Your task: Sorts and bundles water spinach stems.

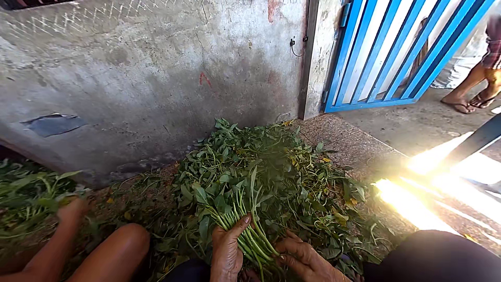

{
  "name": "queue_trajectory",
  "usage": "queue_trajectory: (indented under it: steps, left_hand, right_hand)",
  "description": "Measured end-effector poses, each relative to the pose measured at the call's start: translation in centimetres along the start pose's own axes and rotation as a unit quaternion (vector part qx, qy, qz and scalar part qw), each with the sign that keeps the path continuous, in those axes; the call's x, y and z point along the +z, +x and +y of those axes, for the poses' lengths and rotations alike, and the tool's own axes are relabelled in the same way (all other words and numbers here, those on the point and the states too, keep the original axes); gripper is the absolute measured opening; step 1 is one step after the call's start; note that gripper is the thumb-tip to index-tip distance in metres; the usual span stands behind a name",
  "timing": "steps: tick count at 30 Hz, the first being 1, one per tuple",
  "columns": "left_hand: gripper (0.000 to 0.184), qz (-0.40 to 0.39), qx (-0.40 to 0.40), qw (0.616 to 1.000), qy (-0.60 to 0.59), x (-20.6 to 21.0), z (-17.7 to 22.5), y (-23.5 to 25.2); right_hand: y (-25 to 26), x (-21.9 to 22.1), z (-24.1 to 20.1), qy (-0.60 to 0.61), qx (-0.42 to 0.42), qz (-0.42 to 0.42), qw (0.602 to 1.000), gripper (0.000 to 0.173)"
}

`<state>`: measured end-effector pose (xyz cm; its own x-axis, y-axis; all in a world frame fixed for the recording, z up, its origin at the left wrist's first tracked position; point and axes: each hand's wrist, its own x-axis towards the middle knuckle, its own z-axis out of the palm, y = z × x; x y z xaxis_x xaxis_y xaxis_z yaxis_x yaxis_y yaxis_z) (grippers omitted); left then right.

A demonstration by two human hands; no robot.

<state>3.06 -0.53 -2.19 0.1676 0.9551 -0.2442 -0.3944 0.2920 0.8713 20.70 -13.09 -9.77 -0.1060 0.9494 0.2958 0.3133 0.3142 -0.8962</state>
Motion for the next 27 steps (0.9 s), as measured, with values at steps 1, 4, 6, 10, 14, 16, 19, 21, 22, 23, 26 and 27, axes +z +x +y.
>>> queue_trajectory:
  steps: [1,4,6,10,14,16,19,21,22,23,26,27]
  left_hand:
    - [0.028,-0.002,0.000,1.000,0.000,-0.1,0.0,0.0]
    - [0.034,-0.006,-0.009,1.000,0.021,0.1,0.1,-0.2]
    - [0.038,-0.017,-0.015,0.999,0.042,0.2,0.1,-0.4]
    - [0.039,-0.012,-0.015,0.998,0.058,0.6,0.0,-0.7]
    - [0.041,-0.009,-0.017,0.998,0.067,1.3,-0.9,-0.9]
    - [0.041,-0.017,-0.018,0.997,0.074,1.9,-1.2,-1.3]
    - [0.041,-0.023,-0.001,0.996,0.086,2.1,-1.6,-1.5]
    - [0.040,-0.019,0.014,0.996,0.088,2.0,-1.6,-1.4]
    - [0.039,-0.016,0.019,0.996,0.088,1.9,-1.7,-1.4]
    - [0.039,-0.014,0.022,0.996,0.091,1.9,-1.8,-1.3]
    - [0.040,-0.029,0.018,0.994,0.102,1.8,-1.9,-1.3]
    - [0.039,-0.042,0.011,0.993,0.107,1.7,-1.9,-1.3]
  right_hand:
    - [0.0,-0.1,0.1,0.003,-0.005,-0.010,1.000,0.027]
    - [0.0,-0.5,-0.1,0.013,0.001,-0.047,0.999,0.027]
    - [0.0,-0.9,0.0,0.011,0.019,-0.068,0.997,0.027]
    - [-0.2,-1.5,-0.4,0.014,0.091,-0.051,0.994,0.028]
    - [0.9,-0.5,-2.3,0.038,0.068,0.047,0.996,0.048]
    - [1.8,0.3,-2.9,-0.002,0.070,0.076,0.995,0.041]
    - [2.4,1.3,-2.9,-0.064,0.097,0.107,0.987,0.030]
    - [2.4,1.6,-2.6,-0.117,0.095,0.119,0.981,0.029]
    - [2.4,1.8,-2.6,-0.155,0.086,0.127,0.976,0.029]
    - [2.4,2.0,-2.6,-0.191,0.072,0.135,0.970,0.029]
    - [3.0,2.2,-2.7,-0.240,0.053,0.142,0.959,0.025]
    - [3.3,2.2,-2.8,-0.241,0.058,0.139,0.959,0.025]
